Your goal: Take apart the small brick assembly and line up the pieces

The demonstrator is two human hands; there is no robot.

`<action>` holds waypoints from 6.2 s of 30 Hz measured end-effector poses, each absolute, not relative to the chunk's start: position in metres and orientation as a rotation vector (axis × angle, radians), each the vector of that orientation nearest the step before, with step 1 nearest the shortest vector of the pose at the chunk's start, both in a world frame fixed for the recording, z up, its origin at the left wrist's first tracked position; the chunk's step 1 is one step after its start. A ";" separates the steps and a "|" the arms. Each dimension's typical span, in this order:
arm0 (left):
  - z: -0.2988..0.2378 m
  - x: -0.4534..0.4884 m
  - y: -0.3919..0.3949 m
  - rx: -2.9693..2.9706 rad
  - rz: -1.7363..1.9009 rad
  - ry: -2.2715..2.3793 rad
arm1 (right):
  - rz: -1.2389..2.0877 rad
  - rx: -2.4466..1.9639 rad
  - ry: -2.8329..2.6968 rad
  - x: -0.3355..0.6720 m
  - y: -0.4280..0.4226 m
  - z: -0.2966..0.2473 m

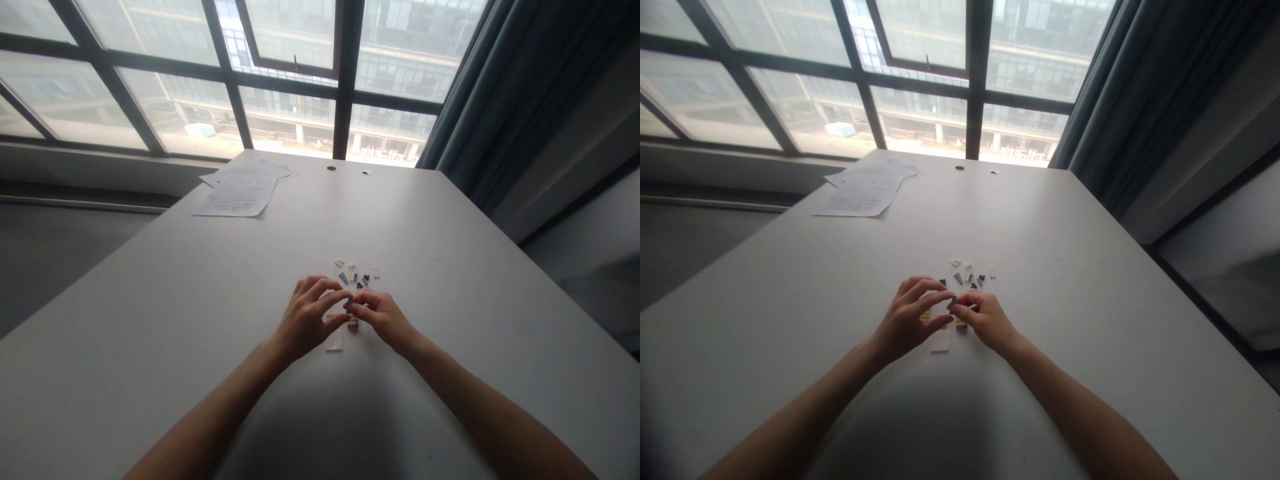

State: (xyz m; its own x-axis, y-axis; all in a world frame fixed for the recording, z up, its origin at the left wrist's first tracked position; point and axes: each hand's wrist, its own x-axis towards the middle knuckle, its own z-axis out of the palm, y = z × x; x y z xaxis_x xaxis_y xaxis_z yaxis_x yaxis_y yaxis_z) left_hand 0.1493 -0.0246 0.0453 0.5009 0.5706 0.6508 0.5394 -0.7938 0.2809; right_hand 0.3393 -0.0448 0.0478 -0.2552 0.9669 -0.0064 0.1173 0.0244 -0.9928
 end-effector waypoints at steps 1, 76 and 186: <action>0.044 0.149 -0.024 2.683 1.206 0.981 | 1.337 -1.157 -1.489 0.340 -0.045 0.048; 0.025 0.120 0.003 2.425 1.310 1.501 | 0.143 -1.331 -2.656 0.393 -0.049 0.036; 0.031 0.139 -0.017 2.499 1.432 1.132 | 1.845 -0.856 -1.007 0.325 -0.020 0.047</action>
